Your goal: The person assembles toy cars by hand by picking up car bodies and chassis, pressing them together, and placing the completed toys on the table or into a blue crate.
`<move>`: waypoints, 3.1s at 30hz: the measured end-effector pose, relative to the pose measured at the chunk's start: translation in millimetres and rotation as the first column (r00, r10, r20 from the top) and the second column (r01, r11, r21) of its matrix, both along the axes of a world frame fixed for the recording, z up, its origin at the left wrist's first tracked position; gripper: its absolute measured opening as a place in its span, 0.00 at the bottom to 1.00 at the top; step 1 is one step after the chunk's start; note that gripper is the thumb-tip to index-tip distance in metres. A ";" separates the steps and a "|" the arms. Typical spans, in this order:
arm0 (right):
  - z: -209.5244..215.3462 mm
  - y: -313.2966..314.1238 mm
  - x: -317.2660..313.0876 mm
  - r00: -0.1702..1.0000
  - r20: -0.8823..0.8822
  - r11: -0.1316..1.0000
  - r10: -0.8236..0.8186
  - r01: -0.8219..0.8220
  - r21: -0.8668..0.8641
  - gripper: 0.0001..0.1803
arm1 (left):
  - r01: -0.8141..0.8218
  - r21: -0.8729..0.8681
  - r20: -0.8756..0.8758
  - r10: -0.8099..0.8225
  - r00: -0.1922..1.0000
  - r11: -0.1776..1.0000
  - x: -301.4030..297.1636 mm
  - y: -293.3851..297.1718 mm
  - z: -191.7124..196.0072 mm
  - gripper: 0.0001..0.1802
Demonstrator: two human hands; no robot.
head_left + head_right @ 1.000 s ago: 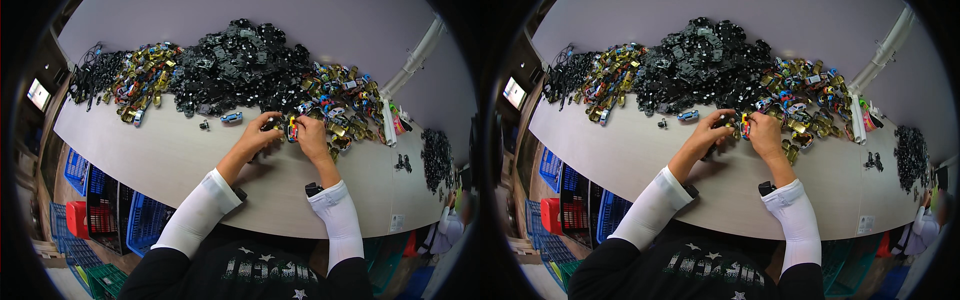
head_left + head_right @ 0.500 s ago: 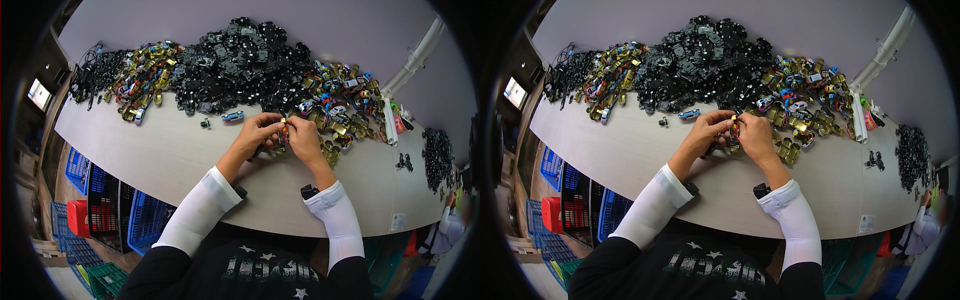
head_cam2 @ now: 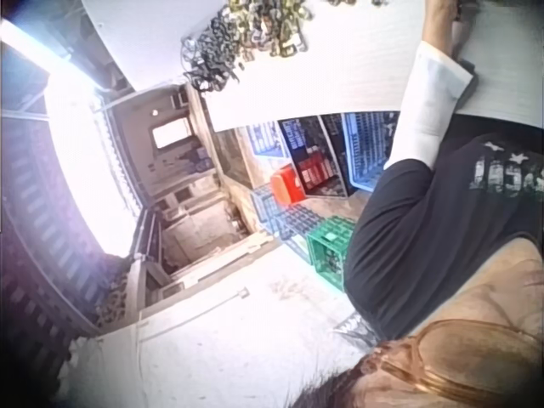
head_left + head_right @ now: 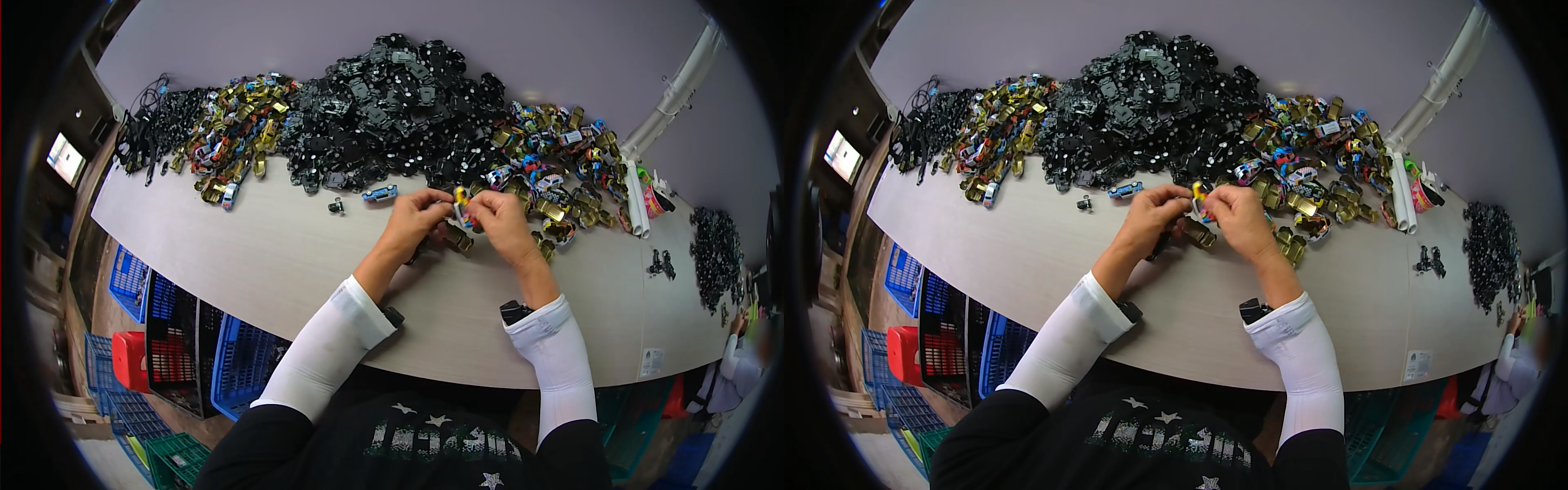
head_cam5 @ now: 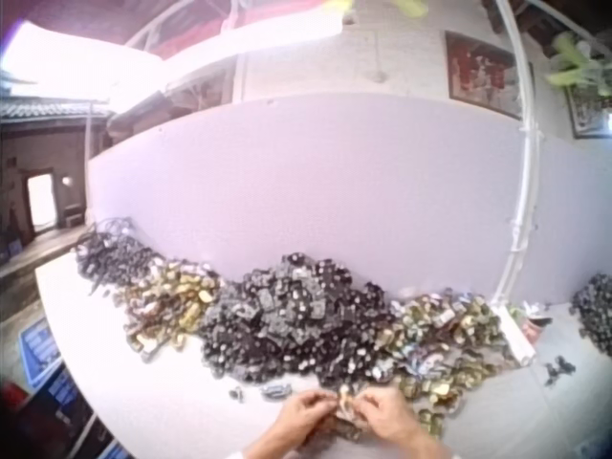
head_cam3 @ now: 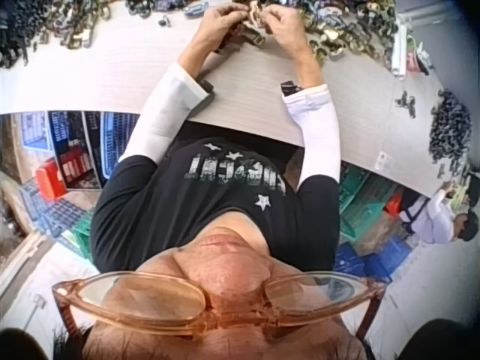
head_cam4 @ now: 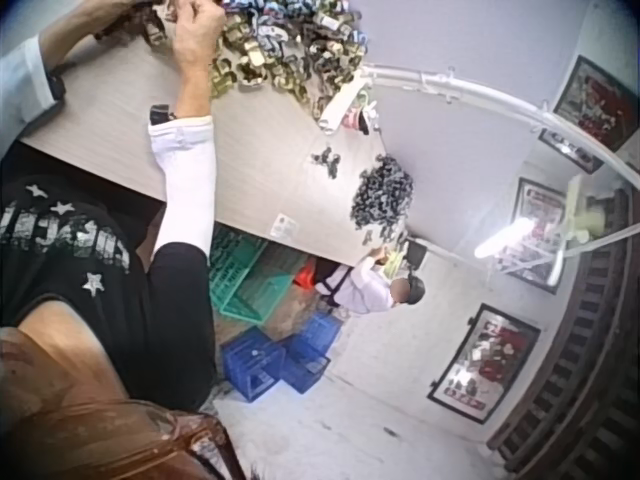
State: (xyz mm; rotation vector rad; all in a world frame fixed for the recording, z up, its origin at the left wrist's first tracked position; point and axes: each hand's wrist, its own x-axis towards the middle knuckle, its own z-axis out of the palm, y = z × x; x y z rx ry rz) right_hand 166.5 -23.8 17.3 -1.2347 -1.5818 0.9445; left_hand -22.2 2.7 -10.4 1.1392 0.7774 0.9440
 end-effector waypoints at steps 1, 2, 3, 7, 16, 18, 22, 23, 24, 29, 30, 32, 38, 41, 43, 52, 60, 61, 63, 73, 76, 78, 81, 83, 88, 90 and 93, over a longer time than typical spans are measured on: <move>2.9 0.5 4.0 1.000 -0.001 1.000 0.004 -0.004 -0.001 0.07 | -0.064 -0.043 -0.012 0.064 0.998 0.997 -0.4 -1.4 5.5 0.15; 8.3 0.1 8.4 0.993 0.108 0.999 -0.038 0.035 0.031 0.07 | -0.068 -0.044 -0.013 0.068 0.998 0.997 0.1 -3.8 10.6 0.15; 10.9 -0.1 10.6 0.973 0.215 0.995 -0.083 0.070 0.067 0.08 | -0.056 -0.075 0.068 0.062 0.996 0.996 1.4 -6.7 16.0 0.16; 9.6 -5.4 -9.1 1.000 0.017 1.000 -0.016 0.015 0.017 0.08 | 0.024 -0.043 0.066 -0.021 0.998 0.999 1.7 -7.6 16.7 0.17; 5.5 1.2 11.8 0.997 -0.038 0.998 -0.066 0.065 -0.027 0.07 | 0.107 -0.011 -0.052 -0.107 0.993 0.994 -6.1 -4.1 18.2 0.16; 10.2 0.9 17.5 0.787 0.510 0.928 -0.347 0.211 0.306 0.07 | 0.040 -0.251 0.233 0.020 0.972 0.967 -6.4 -9.8 29.0 0.19; 23.3 -8.3 -5.3 0.888 0.318 0.887 -0.331 0.178 0.427 0.13 | 0.095 -0.306 0.289 -0.002 0.957 0.947 -7.4 -9.2 26.8 0.17; 33.4 -14.3 -13.9 0.929 0.292 0.942 -0.227 0.134 0.306 0.16 | 0.096 -0.306 0.289 -0.004 0.957 0.947 -6.4 -8.2 23.5 0.17; 32.4 -16.0 -20.2 0.929 0.292 0.942 -0.228 0.135 0.306 0.16 | 0.106 -0.229 0.281 -0.039 0.959 0.967 -5.0 -6.4 17.4 0.16; 11.3 -11.5 -25.0 0.973 0.135 0.938 -0.186 0.135 0.320 0.13 | 0.188 -0.224 0.278 -0.122 0.953 0.956 -0.2 -11.9 15.1 0.16; 10.4 -9.9 -21.5 0.970 0.070 0.953 -0.232 0.212 0.218 0.12 | 0.189 -0.225 0.278 -0.123 0.953 0.956 -0.7 -11.0 15.1 0.16; 23.0 -9.1 -13.5 0.943 0.086 0.912 -0.320 0.282 0.299 0.08 | 0.147 -0.244 0.369 -0.048 0.928 0.959 -2.8 -7.6 15.8 0.13; 30.2 -13.6 -6.1 0.868 0.443 0.966 -0.223 0.138 0.218 0.12 | -0.095 -0.050 0.374 0.107 0.921 0.994 -3.3 -0.9 11.6 0.28; 28.7 -15.5 -11.4 0.869 0.485 0.988 -0.099 0.030 0.149 0.18 | -0.046 -0.018 0.368 0.049 0.929 0.999 -3.4 4.0 -2.7 0.21; 26.2 -15.5 -10.8 0.893 0.441 0.994 -0.083 0.040 0.106 0.17 | -0.017 0.070 0.172 0.004 0.985 0.997 -4.7 5.5 -8.9 0.12; 17.3 -9.7 -9.4 0.996 -0.082 1.000 -0.023 0.023 -0.010 0.11 | -0.004 -0.010 0.355 0.008 0.935 1.000 -2.6 -2.3 4.4 0.05; 24.4 -12.9 -8.8 0.979 -0.196 0.985 -0.055 0.021 -0.170 0.11 | -0.082 -0.055 0.269 0.094 0.958 0.995 -6.5 2.0 1.4 0.10; 20.0 -11.0 -8.6 0.991 -0.134 0.995 -0.020 0.007 -0.096 0.12 | -0.098 -0.008 0.212 0.098 0.972 0.995 -5.8 1.9 0.4 0.13; 15.9 -10.1 -8.6 0.998 -0.069 1.000 0.009 -0.011 -0.023 0.13 | -0.088 0.034 0.173 0.081 0.982 0.996 -4.8 2.0 -1.4 0.16; 18.3 -12.2 -9.4 0.940 -0.338 0.973 -0.042 -0.038 -0.229 0.17 | 0.205 -0.043 0.116 -0.199 0.973 0.978 -9.0 0.2 -1.4 0.16; 7.5 -8.3 -14.1 0.949 -0.314 0.985 -0.023 -0.032 -0.171 0.15 | 0.113 -0.105 0.259 -0.082 0.962 0.988 -2.4 -4.9 5.5 0.13; 6.6 -9.4 -19.6 0.964 -0.266 0.995 -0.013 -0.015 -0.101 0.16 | 0.103 -0.095 0.241 -0.078 0.967 0.990 2.4 -6.6 6.1 0.13; 6.5 -12.9 -26.3 0.969 -0.242 0.992 -0.042 0.012 -0.125 0.15 | 0.094 -0.087 0.248 -0.069 0.966 0.992 1.8 -9.6 3.8 0.14; -3.0 -7.0 -23.0 0.956 -0.256 0.988 -0.141 0.121 -0.091 0.15 | 0.108 -0.102 0.275 -0.076 0.959 0.989 2.1 -7.9 1.9 0.14; 1.1 -9.5 -22.3 0.961 -0.146 0.961 -0.235 0.253 0.114 0.15 | 0.149 -0.216 0.451 -0.036 0.892 0.965 -1.5 -0.5 1.5 0.16; 7.8 -18.6 -31.5 0.974 -0.010 0.967 -0.226 0.226 0.120 0.18 | -0.093 -0.136 0.304 0.131 0.944 0.986 3.4 0.7 -3.3 0.14; 18.1 -24.1 -40.0 0.972 0.101 0.942 -0.212 0.176 0.285 0.18 | -0.158 0.161 0.134 0.137 0.981 0.974 3.1 -0.6 -7.8 0.13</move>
